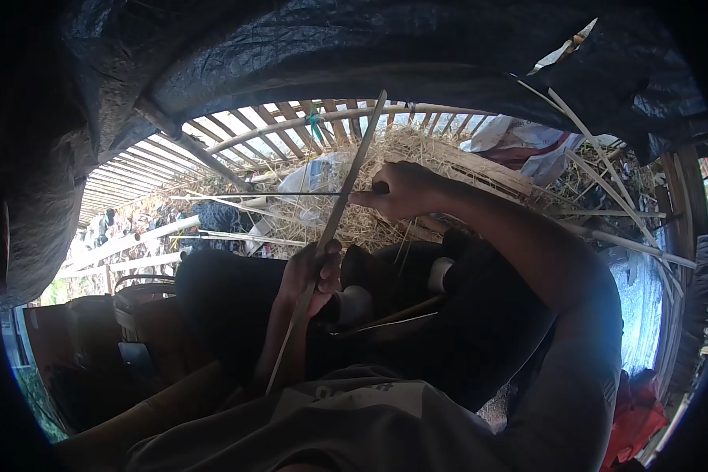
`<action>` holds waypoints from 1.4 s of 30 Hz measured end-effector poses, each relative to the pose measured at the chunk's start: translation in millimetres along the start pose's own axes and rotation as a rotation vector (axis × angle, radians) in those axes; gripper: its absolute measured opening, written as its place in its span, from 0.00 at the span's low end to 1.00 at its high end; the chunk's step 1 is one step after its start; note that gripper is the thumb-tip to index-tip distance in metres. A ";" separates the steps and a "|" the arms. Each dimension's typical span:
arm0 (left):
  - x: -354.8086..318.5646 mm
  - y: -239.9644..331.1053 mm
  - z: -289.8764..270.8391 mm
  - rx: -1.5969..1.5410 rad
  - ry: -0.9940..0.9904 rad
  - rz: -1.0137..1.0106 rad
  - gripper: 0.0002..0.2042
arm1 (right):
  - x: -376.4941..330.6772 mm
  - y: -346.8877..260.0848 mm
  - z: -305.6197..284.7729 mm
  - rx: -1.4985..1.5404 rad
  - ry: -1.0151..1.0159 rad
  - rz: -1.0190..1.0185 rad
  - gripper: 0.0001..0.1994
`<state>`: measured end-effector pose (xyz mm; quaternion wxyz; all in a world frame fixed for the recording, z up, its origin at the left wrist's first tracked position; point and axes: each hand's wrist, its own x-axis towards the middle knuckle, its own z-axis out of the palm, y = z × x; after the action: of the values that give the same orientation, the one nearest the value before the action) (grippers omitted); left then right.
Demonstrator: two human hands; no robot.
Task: The person uses a large knife to shave and smooth several thin strips of bamboo held in their lap.
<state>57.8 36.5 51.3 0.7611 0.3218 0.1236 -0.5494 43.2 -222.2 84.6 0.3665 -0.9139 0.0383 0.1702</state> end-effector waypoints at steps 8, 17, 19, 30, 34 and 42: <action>11.2 -1.3 8.8 0.048 0.154 0.013 0.15 | -4.1 -31.0 9.5 -0.135 0.013 0.094 0.35; 9.2 1.1 -6.1 0.235 0.093 -0.011 0.13 | -17.7 -48.4 29.4 -0.354 0.007 -0.063 0.38; 8.4 2.0 -2.6 0.232 0.108 -0.005 0.12 | -16.1 -45.4 29.6 -0.375 0.055 -0.108 0.38; 7.2 10.1 10.8 0.181 0.129 -0.035 0.13 | -5.4 -22.3 25.1 -0.392 0.128 -0.240 0.36; -0.7 7.2 6.4 0.152 0.043 -0.022 0.14 | 9.9 -8.4 11.9 -0.568 0.284 -0.139 0.30; 5.8 -12.5 0.8 0.229 0.041 -0.022 0.13 | -4.1 5.0 9.7 -0.405 0.152 0.095 0.37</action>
<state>48.3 29.3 44.3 0.7106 0.4166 0.0790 -0.5615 35.6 -219.5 76.2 0.1631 -0.9762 0.0738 0.1223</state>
